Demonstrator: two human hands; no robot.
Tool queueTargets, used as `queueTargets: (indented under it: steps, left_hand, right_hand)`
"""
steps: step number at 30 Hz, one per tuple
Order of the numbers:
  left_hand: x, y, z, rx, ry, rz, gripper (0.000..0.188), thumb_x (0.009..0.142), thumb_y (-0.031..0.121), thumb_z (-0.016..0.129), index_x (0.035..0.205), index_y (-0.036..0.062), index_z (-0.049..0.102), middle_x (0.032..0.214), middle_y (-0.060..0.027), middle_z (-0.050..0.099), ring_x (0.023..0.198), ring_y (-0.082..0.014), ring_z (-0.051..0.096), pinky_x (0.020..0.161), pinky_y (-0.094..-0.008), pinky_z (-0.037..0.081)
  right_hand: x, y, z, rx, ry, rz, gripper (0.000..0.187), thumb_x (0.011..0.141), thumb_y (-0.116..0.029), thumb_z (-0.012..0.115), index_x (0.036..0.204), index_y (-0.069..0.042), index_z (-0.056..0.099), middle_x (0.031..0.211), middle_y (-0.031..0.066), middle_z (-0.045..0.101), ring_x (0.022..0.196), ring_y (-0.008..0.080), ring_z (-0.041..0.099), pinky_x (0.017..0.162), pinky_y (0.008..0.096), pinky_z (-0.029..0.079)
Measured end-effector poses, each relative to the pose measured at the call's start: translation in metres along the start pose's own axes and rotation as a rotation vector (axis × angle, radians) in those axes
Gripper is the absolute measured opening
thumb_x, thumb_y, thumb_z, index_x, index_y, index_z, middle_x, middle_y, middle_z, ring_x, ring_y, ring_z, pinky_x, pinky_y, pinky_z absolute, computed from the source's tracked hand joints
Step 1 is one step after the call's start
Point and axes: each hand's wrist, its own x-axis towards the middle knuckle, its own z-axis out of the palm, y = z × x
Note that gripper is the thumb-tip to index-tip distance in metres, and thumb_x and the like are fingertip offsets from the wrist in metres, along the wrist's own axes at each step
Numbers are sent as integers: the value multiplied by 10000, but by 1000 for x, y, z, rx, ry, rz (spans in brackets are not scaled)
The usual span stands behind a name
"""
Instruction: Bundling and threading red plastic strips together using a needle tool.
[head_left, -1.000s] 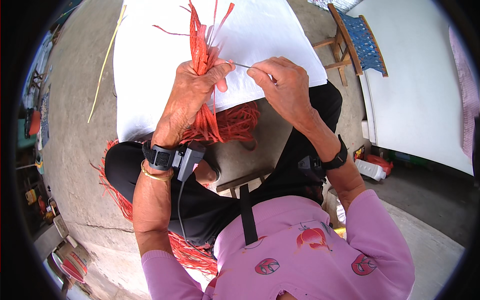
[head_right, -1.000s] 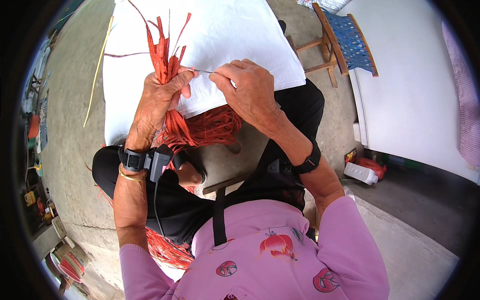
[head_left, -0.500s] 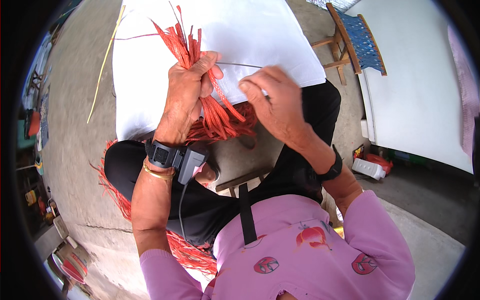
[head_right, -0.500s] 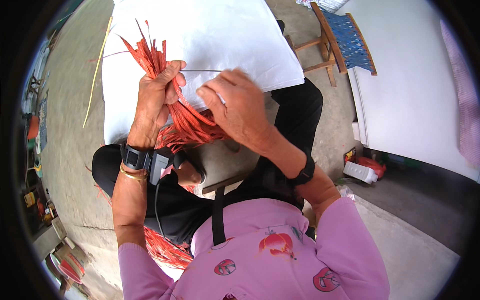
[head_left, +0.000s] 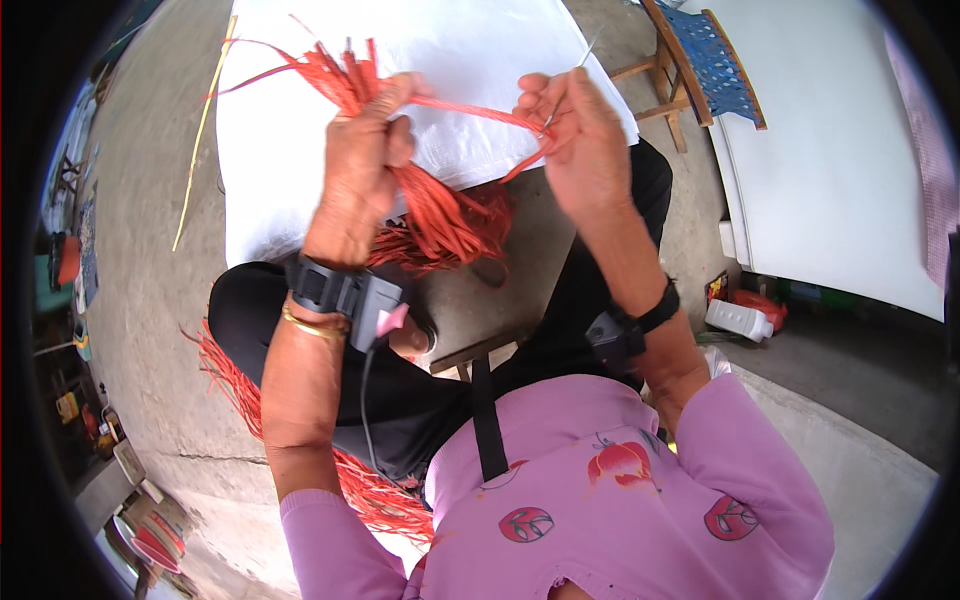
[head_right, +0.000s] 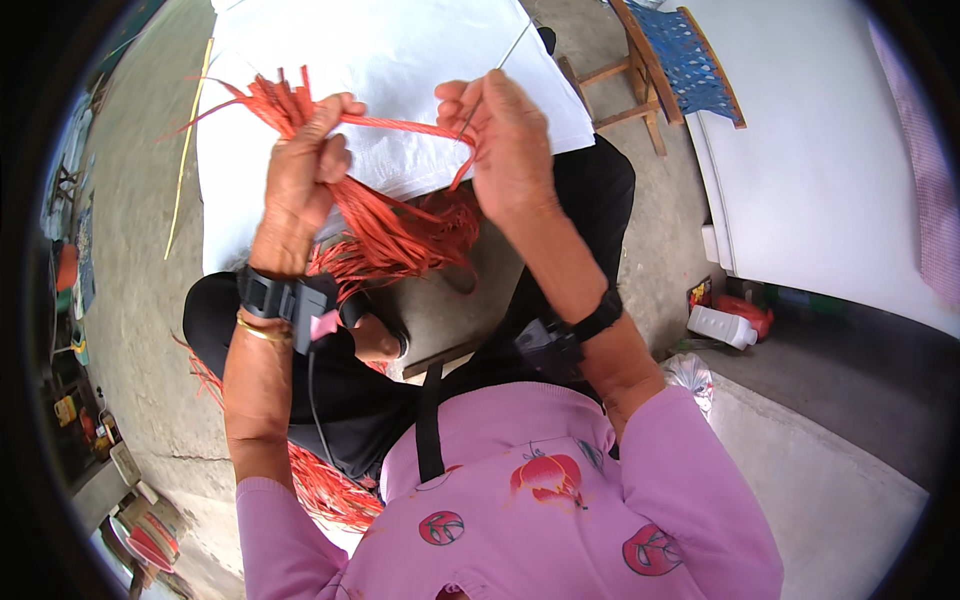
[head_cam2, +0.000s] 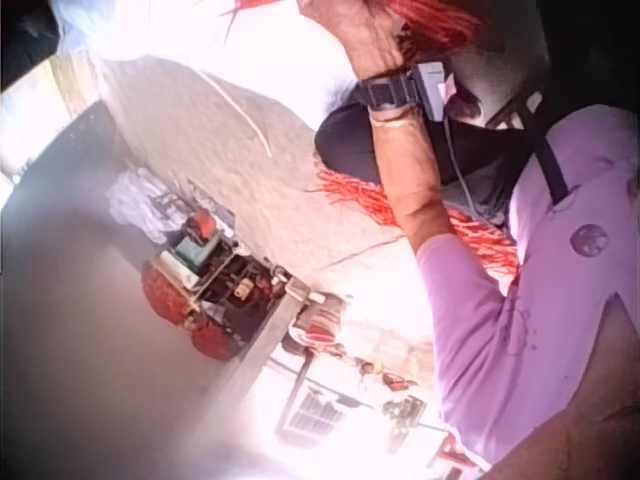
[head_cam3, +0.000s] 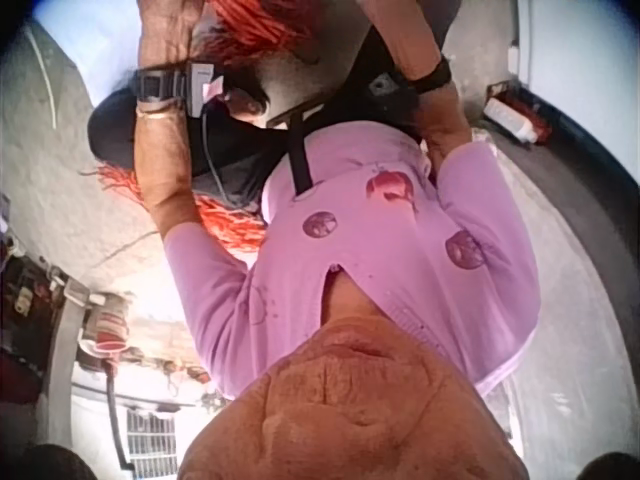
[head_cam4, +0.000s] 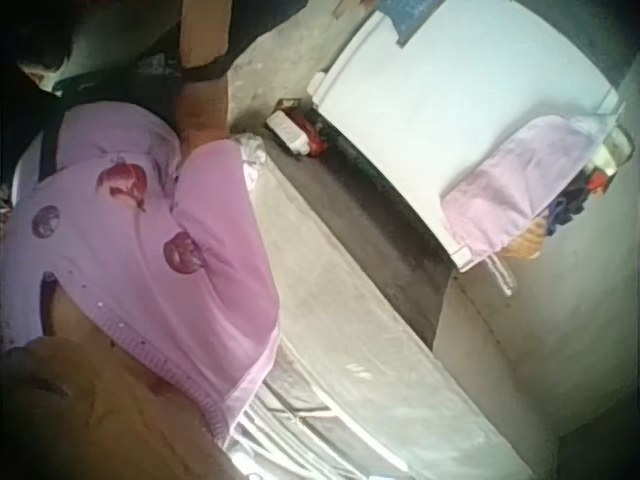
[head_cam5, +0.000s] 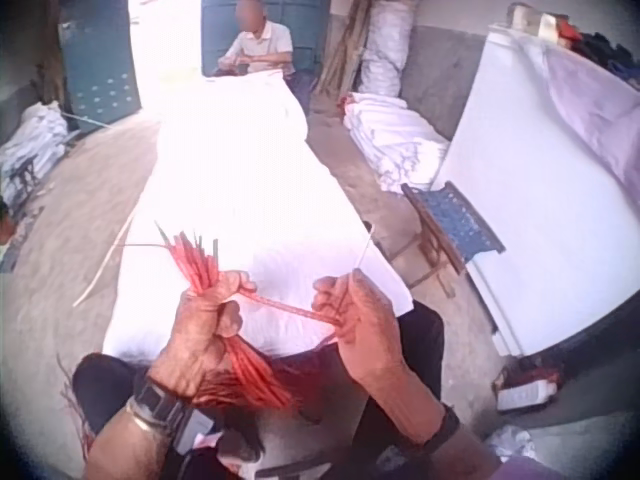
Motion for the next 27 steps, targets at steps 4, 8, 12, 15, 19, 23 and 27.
queueTargets:
  steps: [4,8,12,15,19,23,27]
  left_hand:
    - [-3,5,-1,253,0,-20,244,860,173,611,1026,-6,610,847,-50,643,415,-21,259,381,-193,188]
    - [-8,-6,10,347,-26,-3,264,836,186,642,1016,-5,616,774,-43,642,408,-16,276,368,-181,187]
    - [-1,-11,12,457,-23,-56,245,831,184,644,1004,10,628,744,-35,636,407,-12,274,364,-177,184]
    - [7,-21,17,511,-44,-54,222,830,169,643,991,16,634,750,-24,637,414,-6,265,369,-183,180]
    - [15,-38,23,597,-62,-42,226,816,154,660,981,2,635,761,-28,636,478,-33,393,435,-188,316]
    - [19,-50,31,805,-77,96,244,780,135,697,973,-4,645,836,-62,648,776,-107,564,736,-259,452]
    - [11,-49,47,1008,-63,152,320,758,169,721,1019,2,638,874,-65,663,776,-120,579,735,-256,458]
  right_hand:
    - [2,-43,-25,-59,-242,42,244,962,-243,418,1003,-38,544,854,62,588,718,145,528,680,280,430]
    - [-3,-58,-50,-946,-311,-133,243,918,-265,487,899,-51,598,665,58,539,594,155,513,569,306,412]
    - [-5,-62,-74,-1892,-285,-336,310,844,-319,560,672,-69,622,566,104,561,525,280,539,498,360,421]
    - [3,-56,-89,-2124,-350,-405,339,825,-334,571,637,-57,624,571,122,580,541,309,566,491,380,430]
    - [31,-45,-104,-2245,-338,-453,373,862,-323,516,609,-61,595,573,129,555,565,304,570,498,401,422]
    - [50,-35,-108,-2273,-366,-410,342,846,-284,520,604,-59,610,571,130,563,546,312,569,480,424,426]
    - [52,-34,-102,-2261,-327,-361,250,813,-237,526,649,-90,644,576,106,571,548,308,578,471,425,436]
